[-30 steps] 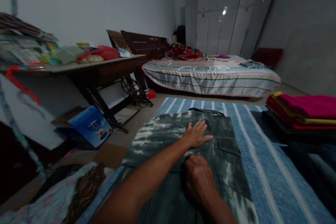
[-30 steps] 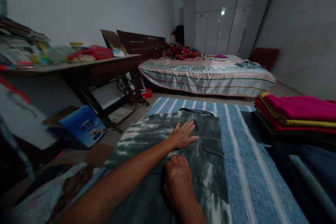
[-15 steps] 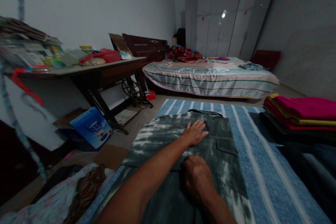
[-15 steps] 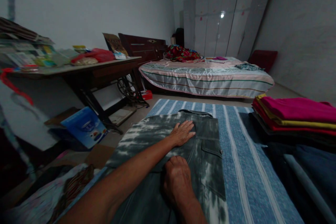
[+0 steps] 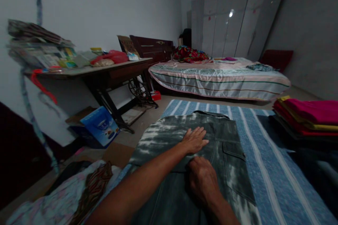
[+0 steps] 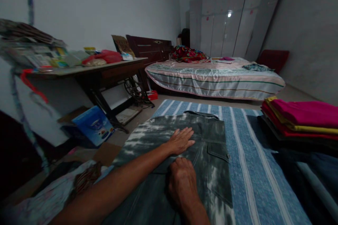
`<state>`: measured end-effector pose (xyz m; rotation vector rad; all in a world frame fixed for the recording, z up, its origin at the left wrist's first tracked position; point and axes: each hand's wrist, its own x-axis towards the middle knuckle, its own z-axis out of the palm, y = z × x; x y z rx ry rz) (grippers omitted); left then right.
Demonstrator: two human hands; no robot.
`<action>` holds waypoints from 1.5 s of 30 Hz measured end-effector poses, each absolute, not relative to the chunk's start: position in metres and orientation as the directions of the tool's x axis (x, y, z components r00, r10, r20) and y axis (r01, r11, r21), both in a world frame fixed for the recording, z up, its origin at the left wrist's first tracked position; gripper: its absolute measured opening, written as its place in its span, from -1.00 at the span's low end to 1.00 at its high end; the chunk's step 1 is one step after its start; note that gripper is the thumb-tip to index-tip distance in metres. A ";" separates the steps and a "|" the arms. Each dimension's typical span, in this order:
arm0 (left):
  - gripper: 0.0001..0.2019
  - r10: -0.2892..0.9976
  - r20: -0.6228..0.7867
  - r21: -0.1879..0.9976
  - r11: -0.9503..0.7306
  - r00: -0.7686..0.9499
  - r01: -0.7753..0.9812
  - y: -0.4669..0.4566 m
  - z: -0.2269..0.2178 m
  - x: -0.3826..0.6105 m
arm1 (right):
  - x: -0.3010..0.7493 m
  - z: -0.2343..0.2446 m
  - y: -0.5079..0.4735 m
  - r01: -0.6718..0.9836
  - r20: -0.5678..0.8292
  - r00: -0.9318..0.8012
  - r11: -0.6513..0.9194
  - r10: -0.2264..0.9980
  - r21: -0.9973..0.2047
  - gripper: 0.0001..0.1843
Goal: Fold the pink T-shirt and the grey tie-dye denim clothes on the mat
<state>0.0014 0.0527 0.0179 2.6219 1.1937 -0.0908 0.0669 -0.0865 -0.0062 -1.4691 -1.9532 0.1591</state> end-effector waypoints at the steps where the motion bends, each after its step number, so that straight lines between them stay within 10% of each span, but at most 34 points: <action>1: -0.35 0.738 -0.168 0.207 -0.622 0.654 0.755 0.053 0.018 0.001 | 0.067 -0.007 -0.087 0.800 0.451 -0.132 0.363 0.883 -0.477 -0.77; 14: -0.29 0.872 -0.168 0.141 -0.441 0.461 0.886 0.058 0.028 -0.026 | 0.069 -0.007 -0.088 0.794 0.459 -0.149 0.383 0.876 -0.473 -0.74; 28: -0.48 0.780 -0.010 0.126 -0.620 0.626 0.774 0.048 0.027 -0.035 | 0.069 -0.003 -0.087 0.818 0.415 -0.157 0.353 0.896 -0.453 -0.75; 45: -0.31 0.690 -0.133 0.239 -0.675 0.712 0.699 0.061 0.018 0.015 | 0.067 -0.003 -0.086 0.831 0.456 -0.149 0.361 0.877 -0.423 -0.77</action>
